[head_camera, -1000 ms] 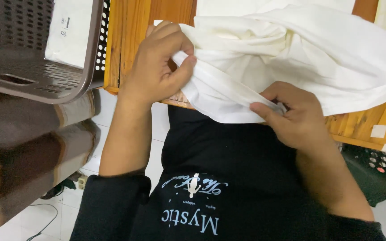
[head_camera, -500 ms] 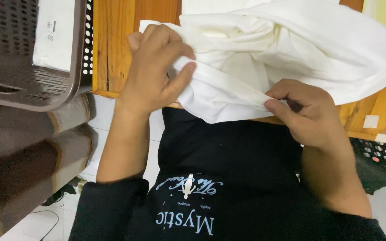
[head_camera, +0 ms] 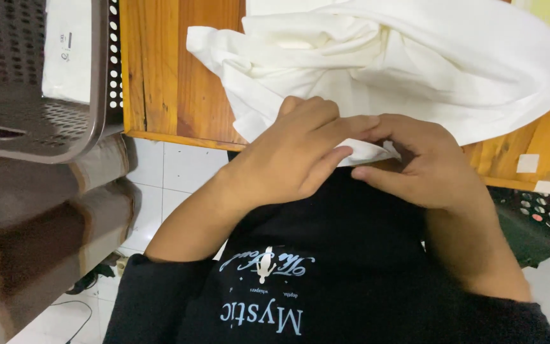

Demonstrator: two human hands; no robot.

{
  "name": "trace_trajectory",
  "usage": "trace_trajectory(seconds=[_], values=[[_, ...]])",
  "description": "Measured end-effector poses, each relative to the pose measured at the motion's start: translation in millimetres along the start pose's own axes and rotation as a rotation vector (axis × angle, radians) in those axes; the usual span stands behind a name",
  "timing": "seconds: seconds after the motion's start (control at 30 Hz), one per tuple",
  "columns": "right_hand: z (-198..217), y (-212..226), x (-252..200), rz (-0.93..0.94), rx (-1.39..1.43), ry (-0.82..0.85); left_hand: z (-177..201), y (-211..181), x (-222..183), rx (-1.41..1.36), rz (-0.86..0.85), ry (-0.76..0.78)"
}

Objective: A person folds a white t-shirt on a wooden table and then uses thread snips to trim a loose thread.

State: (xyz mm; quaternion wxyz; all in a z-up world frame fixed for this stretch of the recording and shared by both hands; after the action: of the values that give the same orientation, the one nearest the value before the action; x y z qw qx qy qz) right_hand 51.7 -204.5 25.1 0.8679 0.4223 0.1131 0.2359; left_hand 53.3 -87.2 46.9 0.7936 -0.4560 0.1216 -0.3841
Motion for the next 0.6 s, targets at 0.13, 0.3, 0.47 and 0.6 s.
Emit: trace_trajectory(seconds=[0.13, 0.3, 0.47, 0.6], values=[[-1, -10, -5, -0.059, -0.239, -0.017, 10, 0, 0, -0.067, 0.008, -0.013], [15, -24, -21, -0.126, -0.364, -0.076, 27, 0, -2, 0.022, -0.032, -0.107], [31, -28, -34, -0.101, -0.372, -0.190, 41, 1, -5, 0.046, -0.031, -0.142], [37, -16, -30, -0.074, -0.253, -0.196, 48, 1, -7, 0.020, -0.043, -0.174]])
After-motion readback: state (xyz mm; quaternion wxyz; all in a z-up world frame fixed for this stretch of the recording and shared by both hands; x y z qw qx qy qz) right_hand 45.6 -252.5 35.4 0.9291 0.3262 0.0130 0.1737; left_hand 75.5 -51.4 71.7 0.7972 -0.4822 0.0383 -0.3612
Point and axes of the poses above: each hand's wrist, its own x-axis towards the middle knuckle, its own z-axis out of the back of the hand, y = z × x, the point moved 7 cm from there along x, towards the middle knuckle, and after that the axes turned 12 degrees about -x, right-handed, at the moved point
